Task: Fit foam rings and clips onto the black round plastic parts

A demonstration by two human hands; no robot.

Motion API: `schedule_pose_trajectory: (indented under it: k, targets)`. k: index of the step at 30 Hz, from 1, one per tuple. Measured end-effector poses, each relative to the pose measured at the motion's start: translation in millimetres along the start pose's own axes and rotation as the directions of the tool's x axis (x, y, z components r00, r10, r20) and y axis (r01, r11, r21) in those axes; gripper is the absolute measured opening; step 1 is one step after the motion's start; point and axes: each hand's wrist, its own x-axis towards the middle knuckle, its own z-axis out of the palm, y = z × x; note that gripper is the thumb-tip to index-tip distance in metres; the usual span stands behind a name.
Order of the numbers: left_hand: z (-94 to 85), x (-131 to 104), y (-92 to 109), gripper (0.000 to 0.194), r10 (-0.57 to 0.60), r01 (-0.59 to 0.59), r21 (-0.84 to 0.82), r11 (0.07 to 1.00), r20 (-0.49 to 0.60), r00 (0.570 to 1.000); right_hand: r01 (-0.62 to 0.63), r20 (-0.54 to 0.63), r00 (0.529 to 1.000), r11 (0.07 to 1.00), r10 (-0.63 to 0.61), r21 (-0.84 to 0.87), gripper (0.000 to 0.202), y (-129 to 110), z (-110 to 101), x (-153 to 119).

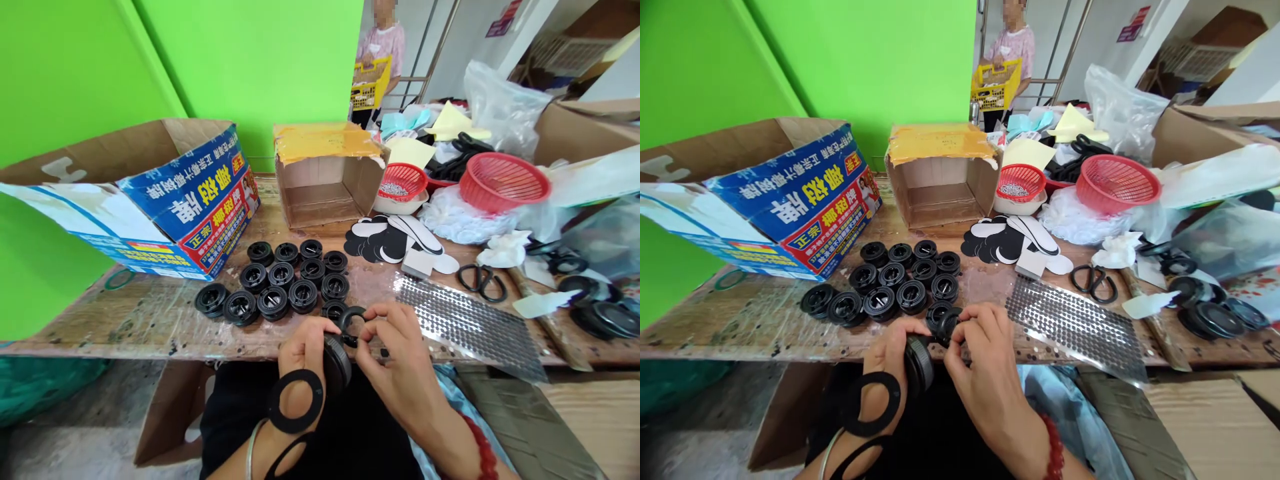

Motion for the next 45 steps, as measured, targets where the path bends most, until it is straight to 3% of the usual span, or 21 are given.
schedule_pose_trajectory:
  k: [6,12,16,19,22,26,29,31,33,36,38,40,43,45]
  targets:
    - [0.9,-2,4,0.042,-0.025,0.025,-0.026,0.999,0.008,1.000,-0.077,0.087,0.994,0.996,0.072,0.055,0.016,0,-3,1]
    - [-0.2,-3,2,0.038,-0.041,0.041,0.045,0.998,-0.003,0.999,-0.016,0.049,0.999,1.000,0.016,-0.005,0.015,-2,-2,-1]
    - [-1.6,-2,0,0.032,-0.195,0.196,0.027,0.980,-0.039,0.980,0.075,-0.007,0.997,0.995,-0.075,-0.072,0.023,-10,4,-12]
    - [-1.0,1,0,0.038,-0.324,0.320,-0.078,0.944,-0.040,0.945,0.139,0.046,0.990,0.979,-0.134,-0.147,0.041,-12,13,-25]
    - [-1.4,3,0,0.044,-0.365,0.361,-0.157,0.919,0.003,0.931,0.217,0.092,0.975,0.951,-0.202,-0.218,0.049,-8,19,-34]
    - [-6.4,6,-4,0.049,-0.432,0.434,-0.306,0.847,0.077,0.898,0.239,0.089,0.969,0.968,-0.232,-0.073,0.039,2,11,-34]
    - [-9.6,10,-8,0.053,-0.432,0.456,-0.438,0.775,0.160,0.887,0.133,0.031,0.990,0.982,-0.138,0.136,0.020,10,3,-28]
    - [-8.9,12,-8,0.054,-0.408,0.465,-0.495,0.734,0.226,0.884,-0.009,0.010,1.000,0.964,0.006,0.265,0.023,14,1,-23]
    - [-5.7,13,-8,0.055,-0.395,0.500,-0.526,0.688,0.306,0.866,-0.166,0.102,0.986,0.895,0.135,0.415,0.030,15,2,-16]
    - [-0.3,15,-11,0.059,-0.377,0.543,-0.505,0.671,0.399,0.836,-0.350,0.319,0.928,0.753,0.195,0.557,0.022,18,0,3]
    - [0.2,18,-16,0.065,-0.368,0.509,-0.452,0.733,0.367,0.854,-0.389,0.345,0.911,0.750,0.227,0.535,0.019,25,-5,23]
    - [-3.0,21,-23,0.064,-0.300,0.371,-0.365,0.854,0.237,0.924,-0.332,0.238,0.938,0.847,0.251,0.415,0.015,38,-10,49]
    - [-12.0,24,-32,0.044,-0.058,0.066,-0.128,0.990,0.069,0.996,-0.150,0.033,0.988,0.987,0.148,0.065,0.011,66,-10,88]
    - [-17.9,25,-35,0.030,0.068,-0.069,0.009,0.998,0.070,0.995,-0.077,0.073,0.993,0.982,0.090,-0.171,0.011,82,-3,108]
